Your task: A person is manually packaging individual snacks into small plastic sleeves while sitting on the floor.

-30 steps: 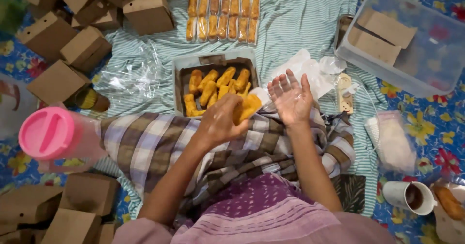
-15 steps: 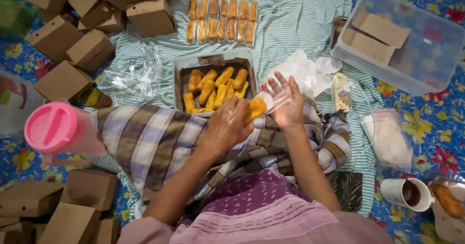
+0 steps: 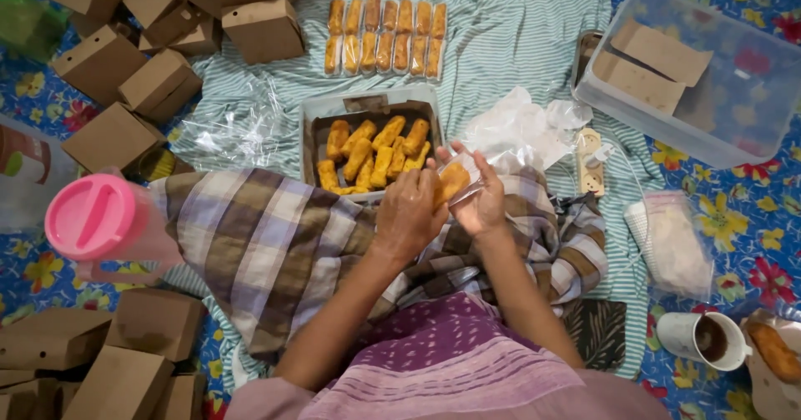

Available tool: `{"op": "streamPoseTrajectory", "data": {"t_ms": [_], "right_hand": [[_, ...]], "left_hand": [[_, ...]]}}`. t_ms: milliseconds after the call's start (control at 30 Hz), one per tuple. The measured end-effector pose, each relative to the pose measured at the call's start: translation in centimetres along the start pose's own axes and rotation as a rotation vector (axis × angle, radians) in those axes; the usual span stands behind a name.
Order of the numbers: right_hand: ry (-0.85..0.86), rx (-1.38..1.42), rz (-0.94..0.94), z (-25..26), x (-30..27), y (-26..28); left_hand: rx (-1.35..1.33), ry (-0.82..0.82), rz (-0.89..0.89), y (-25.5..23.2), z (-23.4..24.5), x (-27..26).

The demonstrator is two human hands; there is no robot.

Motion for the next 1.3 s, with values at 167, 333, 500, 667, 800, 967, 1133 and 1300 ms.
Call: {"op": "streamPoseTrajectory", "data": {"t_ms": [167, 333, 500, 667, 800, 967, 1133, 1300], "right_hand": [[-0.066, -0.061, -0.003, 1.9, 0.1, -1.0], [-0.146, -0.080, -0.031, 4.3, 0.8, -1.9], [-0.191, -0.049, -0.061, 6.5, 1.2, -2.8], [-0.184, -0.006, -0.066, 5.9, 1.4, -1.5], [-0.134, -0.015, -0.071, 2.6, 1.0, -0.1], [-0.060, -0.095, -0.098, -0.1, 1.3, -0.2], [-0.009, -0.225, -0.100, -1.2, 1.2, -1.2], [-0.001, -0.295, -0.108, -1.9, 1.9, -1.5]], "left_hand": [[-0.008, -0.006, 0.014, 0.1, -0.1, -0.2], [-0.007, 0.004, 0.030, 0.2, -0.2, -0.4], [0.011, 0.044, 0.066, 0.5, -0.7, -1.1], [0.035, 0.053, 0.086, 1.3, -0.5, -2.5], [-0.120, 0.030, 0.097, 1.8, 0.2, -2.9], [-0.168, -0.046, 0.056, 1.8, 2.1, -2.6], [-0.190, -0.146, 0.003, 2.8, 2.3, -2.6], [-0.198, -0.191, -0.017, 4.4, 2.3, -2.3]]}}
Point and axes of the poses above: each hand's wrist, its own x-axis towards the middle knuckle, its own z-axis out of the back of the hand, y = z × x, the point moved 10 cm from there along x, towards the middle knuckle, and after that the axes turned 11 degrees about -x, right-handed, at the moved point
